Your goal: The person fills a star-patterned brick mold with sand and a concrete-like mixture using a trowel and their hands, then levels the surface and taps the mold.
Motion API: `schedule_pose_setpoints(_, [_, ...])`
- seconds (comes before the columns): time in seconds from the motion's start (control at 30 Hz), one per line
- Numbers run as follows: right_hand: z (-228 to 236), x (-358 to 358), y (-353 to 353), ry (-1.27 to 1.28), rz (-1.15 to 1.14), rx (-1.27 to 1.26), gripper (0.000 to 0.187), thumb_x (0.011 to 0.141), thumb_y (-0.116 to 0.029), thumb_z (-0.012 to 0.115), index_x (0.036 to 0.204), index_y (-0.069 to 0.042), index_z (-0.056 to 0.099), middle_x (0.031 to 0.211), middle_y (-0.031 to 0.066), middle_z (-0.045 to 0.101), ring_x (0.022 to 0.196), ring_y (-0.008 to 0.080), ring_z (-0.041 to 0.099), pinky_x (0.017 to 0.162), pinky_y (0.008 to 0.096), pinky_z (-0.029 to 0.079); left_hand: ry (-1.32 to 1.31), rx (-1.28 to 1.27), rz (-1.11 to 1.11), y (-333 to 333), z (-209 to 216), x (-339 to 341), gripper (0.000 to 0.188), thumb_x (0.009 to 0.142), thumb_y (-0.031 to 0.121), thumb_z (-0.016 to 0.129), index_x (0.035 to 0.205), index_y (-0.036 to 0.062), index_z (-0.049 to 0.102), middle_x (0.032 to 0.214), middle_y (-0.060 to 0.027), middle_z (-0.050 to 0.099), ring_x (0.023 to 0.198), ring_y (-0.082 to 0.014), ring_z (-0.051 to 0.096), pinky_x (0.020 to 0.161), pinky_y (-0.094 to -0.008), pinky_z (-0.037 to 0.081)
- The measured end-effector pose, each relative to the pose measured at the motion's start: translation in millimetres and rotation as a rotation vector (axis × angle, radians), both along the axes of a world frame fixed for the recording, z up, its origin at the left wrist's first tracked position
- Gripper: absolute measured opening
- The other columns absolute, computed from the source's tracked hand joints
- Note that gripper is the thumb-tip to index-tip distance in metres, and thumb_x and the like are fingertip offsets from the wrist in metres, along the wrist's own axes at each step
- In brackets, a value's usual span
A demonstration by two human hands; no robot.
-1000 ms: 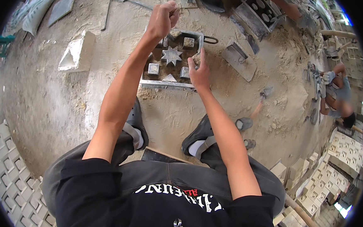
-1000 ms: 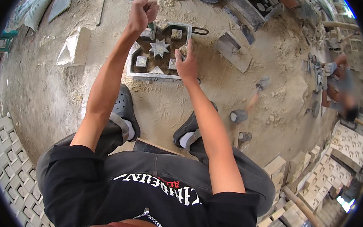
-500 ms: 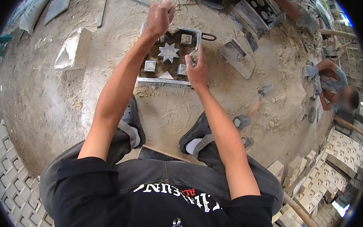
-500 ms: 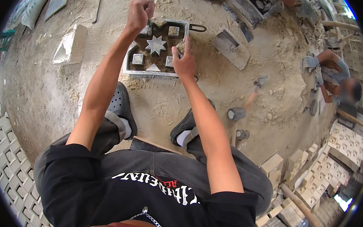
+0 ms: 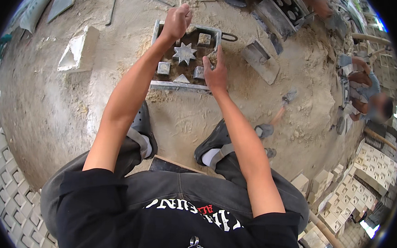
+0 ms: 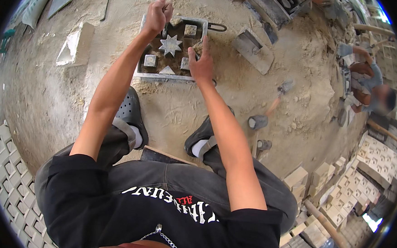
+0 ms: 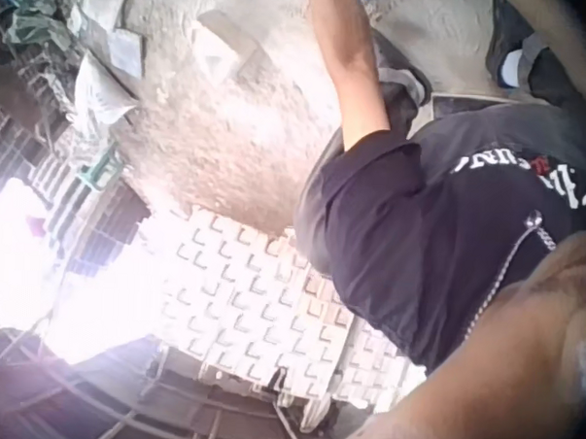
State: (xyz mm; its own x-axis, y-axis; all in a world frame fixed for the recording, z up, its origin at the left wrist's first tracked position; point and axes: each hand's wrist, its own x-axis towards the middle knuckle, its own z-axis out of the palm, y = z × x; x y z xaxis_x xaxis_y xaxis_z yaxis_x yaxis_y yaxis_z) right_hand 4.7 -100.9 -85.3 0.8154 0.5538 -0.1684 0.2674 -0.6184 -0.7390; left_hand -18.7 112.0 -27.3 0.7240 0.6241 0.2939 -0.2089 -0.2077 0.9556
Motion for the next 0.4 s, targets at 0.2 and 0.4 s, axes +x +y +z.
schedule_pose_setpoints(0.2, [-2.8, 9.1, 5.9, -0.049, -0.023, 0.069, 0.069, 0.09, -0.04, 0.058, 0.147, -0.013, 0.031, 0.138, 0.0229, 0.047, 0.125, 0.0396, 0.047, 0.103, 0.0419, 0.039, 0.067, 0.033, 0.229, -1.6, 26.8, 16.7, 0.058, 0.095, 0.04, 0.034, 0.05, 0.0035, 0.042, 0.043, -0.0043, 0.036, 0.042, -0.0151, 0.038, 0.045, -0.0358, 0.03])
schedule_pose_setpoints(0.4, [-10.0, 3.4, -0.3, -0.067, -0.013, 0.058, 0.073, 0.089, -0.046, 0.057, 0.149, -0.017, 0.026, 0.13, 0.0262, 0.052, 0.117, 0.0424, 0.053, 0.097, 0.0462, 0.043, 0.0, -0.077, 0.455, 3.8, 24.3, 18.9, 0.063, 0.096, 0.051, 0.032, 0.052, 0.007, 0.04, 0.043, -0.0005, 0.038, 0.038, -0.0133, 0.032, 0.039, -0.0333, 0.023])
